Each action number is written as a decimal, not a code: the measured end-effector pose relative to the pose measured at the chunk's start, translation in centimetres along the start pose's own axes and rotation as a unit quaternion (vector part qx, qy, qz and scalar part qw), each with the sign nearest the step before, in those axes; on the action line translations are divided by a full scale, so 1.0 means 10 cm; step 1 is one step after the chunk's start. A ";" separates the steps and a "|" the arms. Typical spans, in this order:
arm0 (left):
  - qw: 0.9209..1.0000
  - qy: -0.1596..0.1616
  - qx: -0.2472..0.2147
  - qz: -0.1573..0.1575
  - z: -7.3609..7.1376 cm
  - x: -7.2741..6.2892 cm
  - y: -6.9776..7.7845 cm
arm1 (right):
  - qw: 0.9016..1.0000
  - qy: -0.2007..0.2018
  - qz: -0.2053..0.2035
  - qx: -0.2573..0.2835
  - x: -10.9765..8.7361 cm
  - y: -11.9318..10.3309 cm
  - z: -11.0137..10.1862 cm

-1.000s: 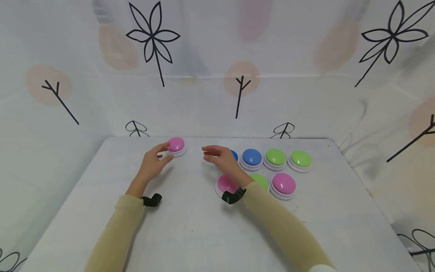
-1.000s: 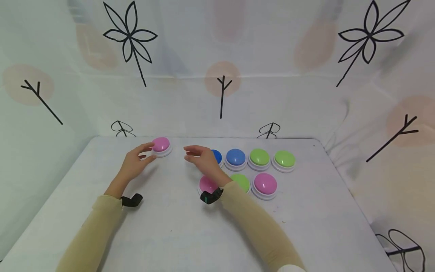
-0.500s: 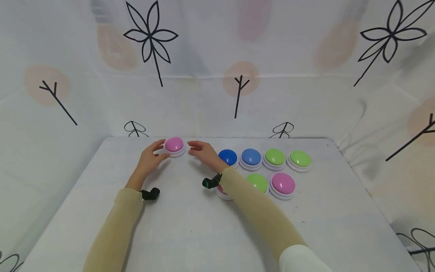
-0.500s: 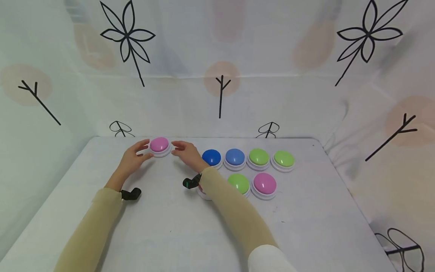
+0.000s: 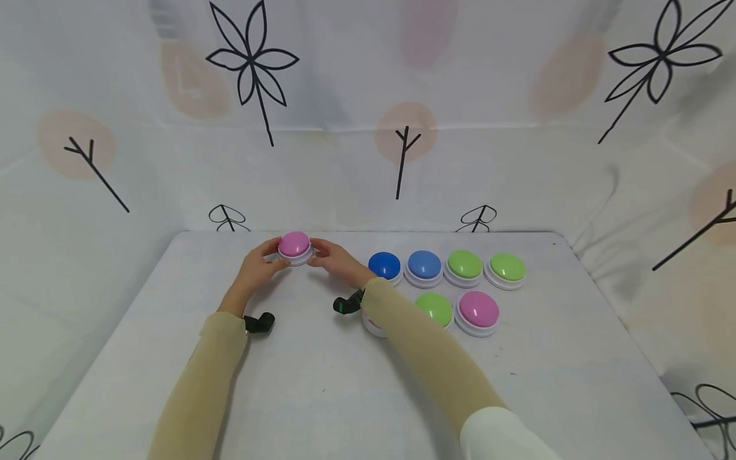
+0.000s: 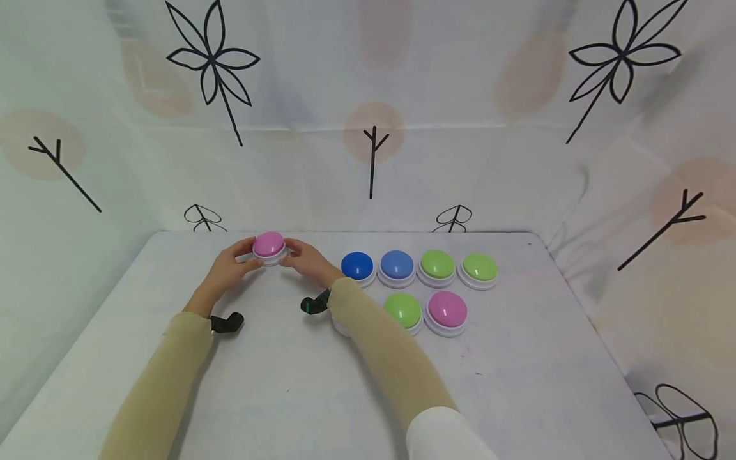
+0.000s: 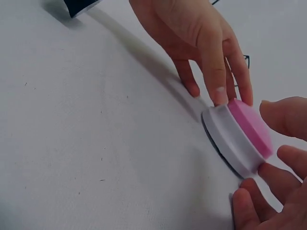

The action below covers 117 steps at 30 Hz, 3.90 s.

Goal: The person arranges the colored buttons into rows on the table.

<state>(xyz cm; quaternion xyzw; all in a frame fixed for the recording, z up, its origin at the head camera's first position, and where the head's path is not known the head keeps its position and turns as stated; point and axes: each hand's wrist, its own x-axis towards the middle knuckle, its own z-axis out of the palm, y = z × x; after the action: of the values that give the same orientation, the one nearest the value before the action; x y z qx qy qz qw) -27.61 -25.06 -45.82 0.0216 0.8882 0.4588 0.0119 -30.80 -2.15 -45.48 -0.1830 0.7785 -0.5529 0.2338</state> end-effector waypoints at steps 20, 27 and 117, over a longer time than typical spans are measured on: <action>0.999 0.041 0.022 -0.023 0.05 0.03 0.07 | 1.000 0.005 -0.013 0.003 -0.02 -0.02 -0.01; 0.998 0.052 0.025 -0.023 0.08 0.02 0.07 | 1.000 0.026 -0.009 0.009 -0.01 -0.01 0.00; 0.981 0.024 -0.056 0.186 0.80 -0.57 1.19 | 0.976 0.198 -0.061 -0.060 -1.56 -0.07 -0.50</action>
<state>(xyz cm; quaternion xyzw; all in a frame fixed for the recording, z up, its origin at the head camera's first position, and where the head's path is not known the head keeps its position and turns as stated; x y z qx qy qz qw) -21.24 -11.98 -40.73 0.1749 0.8417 0.5020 -0.0940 -20.76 10.00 -40.92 -0.1310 0.8285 -0.5437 0.0291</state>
